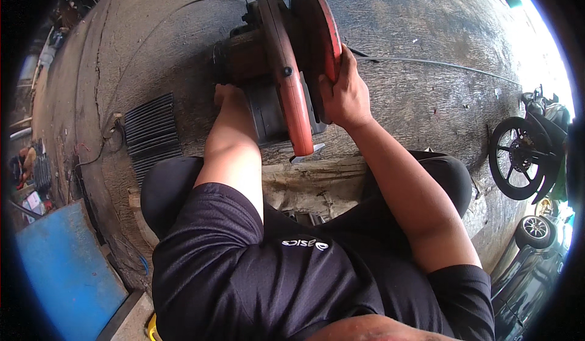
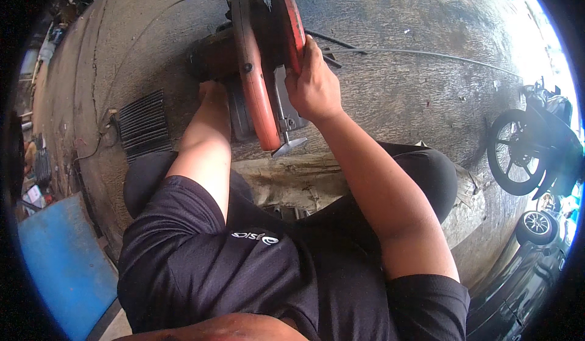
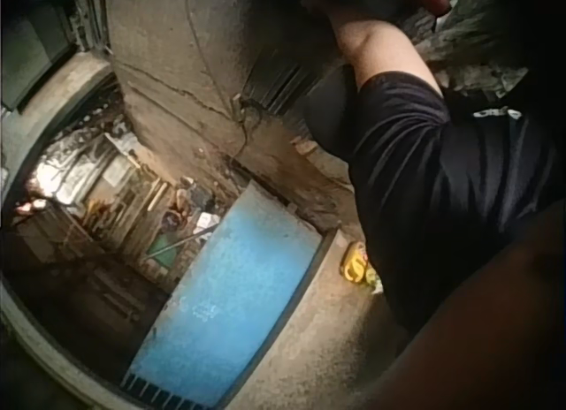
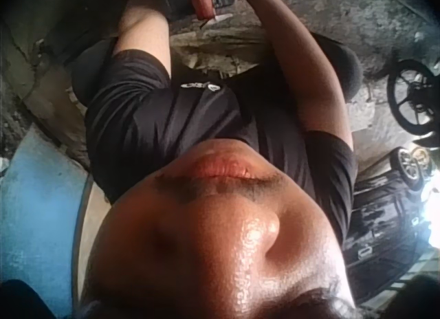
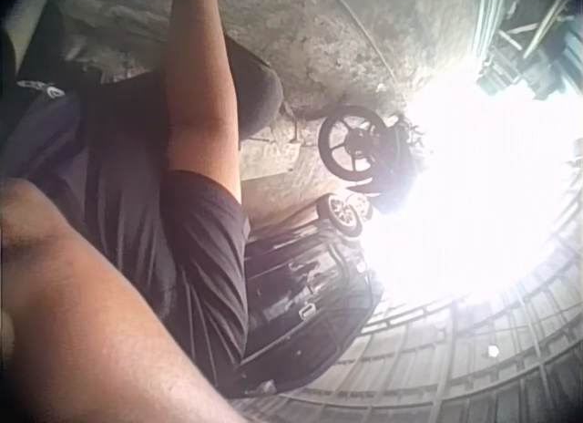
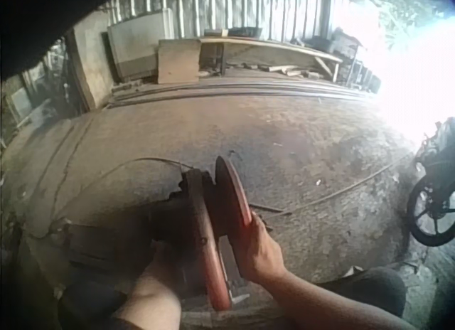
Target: Cutting several thin metal rods into shorter segments using a metal chop saw.
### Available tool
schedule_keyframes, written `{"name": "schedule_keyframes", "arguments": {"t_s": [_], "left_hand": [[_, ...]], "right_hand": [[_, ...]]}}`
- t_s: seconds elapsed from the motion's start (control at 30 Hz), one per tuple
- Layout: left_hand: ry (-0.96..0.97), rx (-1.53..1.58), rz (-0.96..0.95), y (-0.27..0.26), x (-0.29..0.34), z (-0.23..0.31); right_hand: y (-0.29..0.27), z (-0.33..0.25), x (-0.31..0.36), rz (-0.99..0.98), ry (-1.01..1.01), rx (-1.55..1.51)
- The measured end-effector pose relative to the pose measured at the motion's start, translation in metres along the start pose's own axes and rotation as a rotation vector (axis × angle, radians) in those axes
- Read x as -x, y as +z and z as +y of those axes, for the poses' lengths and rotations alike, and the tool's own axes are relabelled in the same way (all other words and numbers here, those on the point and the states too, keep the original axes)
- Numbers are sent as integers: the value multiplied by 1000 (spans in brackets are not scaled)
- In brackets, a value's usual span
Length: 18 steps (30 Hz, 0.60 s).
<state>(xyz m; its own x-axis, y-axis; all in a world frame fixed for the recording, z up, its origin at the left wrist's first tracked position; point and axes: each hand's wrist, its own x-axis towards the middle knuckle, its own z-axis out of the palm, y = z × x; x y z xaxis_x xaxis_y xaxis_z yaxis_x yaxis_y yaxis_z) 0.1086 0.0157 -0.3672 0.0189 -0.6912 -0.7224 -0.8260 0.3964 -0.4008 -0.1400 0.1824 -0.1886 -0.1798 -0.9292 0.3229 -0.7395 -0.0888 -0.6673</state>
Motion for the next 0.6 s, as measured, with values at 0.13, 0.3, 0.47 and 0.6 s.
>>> {"name": "schedule_keyframes", "arguments": {"t_s": [0.13,0.3,0.47,0.6], "left_hand": [[-13,12,0,-1,3,0],[-28,53,10,-4,2,1],[-76,165,20,-5,-10,2],[-148,331,40,3,-18,0]], "right_hand": [[8,9,11,23,-38,29],[18,23,26,19,-41,24],[24,32,32,29,-50,21],[26,33,34,50,-90,27]]}}
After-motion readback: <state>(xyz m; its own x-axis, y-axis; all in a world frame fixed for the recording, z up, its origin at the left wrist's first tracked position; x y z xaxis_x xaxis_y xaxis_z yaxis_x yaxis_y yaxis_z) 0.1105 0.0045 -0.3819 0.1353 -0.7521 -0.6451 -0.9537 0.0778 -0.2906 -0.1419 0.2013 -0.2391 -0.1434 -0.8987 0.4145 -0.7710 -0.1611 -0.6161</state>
